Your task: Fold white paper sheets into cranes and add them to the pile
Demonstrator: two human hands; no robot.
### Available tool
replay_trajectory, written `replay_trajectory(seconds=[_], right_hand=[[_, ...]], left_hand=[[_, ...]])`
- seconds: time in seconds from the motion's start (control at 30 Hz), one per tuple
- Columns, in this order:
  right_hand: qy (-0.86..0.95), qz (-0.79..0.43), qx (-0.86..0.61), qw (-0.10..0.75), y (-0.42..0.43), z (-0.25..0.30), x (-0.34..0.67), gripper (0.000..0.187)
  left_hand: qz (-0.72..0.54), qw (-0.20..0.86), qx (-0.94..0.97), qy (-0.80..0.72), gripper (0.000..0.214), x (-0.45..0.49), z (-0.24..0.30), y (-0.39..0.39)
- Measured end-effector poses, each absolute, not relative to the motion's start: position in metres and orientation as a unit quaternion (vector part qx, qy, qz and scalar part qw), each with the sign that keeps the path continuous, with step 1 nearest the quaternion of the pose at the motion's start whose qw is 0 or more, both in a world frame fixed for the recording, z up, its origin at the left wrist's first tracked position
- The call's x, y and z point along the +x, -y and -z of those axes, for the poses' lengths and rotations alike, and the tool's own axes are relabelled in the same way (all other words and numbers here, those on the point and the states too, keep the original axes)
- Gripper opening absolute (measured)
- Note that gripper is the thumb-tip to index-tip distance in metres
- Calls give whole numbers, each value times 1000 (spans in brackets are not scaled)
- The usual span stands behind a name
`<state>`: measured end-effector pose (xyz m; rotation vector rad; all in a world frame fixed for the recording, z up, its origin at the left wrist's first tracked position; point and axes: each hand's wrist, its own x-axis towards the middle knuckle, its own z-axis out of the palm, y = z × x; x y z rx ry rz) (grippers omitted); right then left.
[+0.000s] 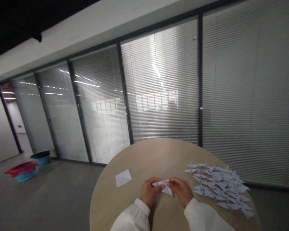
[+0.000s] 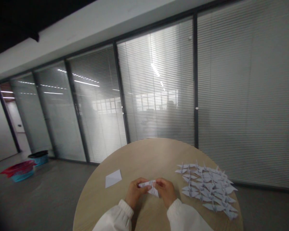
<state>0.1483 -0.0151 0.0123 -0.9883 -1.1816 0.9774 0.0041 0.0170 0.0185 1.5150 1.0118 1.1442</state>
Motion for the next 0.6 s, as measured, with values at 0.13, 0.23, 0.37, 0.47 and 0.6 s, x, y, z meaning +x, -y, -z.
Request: replay_trajectory(seconds=[0.13, 0.23, 0.37, 0.47, 0.6], right_hand=[[521, -408, -433, 612, 15, -11, 149, 36], [528, -394, -443, 608, 17, -13, 150, 37], [531, -383, -449, 607, 18, -15, 151, 39], [522, -373, -464, 610, 17, -15, 154, 40], [513, -372, -462, 620, 13, -10, 155, 38]], left_hand=[[-469, 473, 618, -416, 26, 4, -19, -17], [-467, 474, 614, -424, 28, 5, -20, -16], [-469, 501, 587, -429, 31, 6, -22, -16], [-488, 548, 542, -410, 34, 6, -21, -18], [-510, 561, 513, -402, 35, 4, -19, -21]])
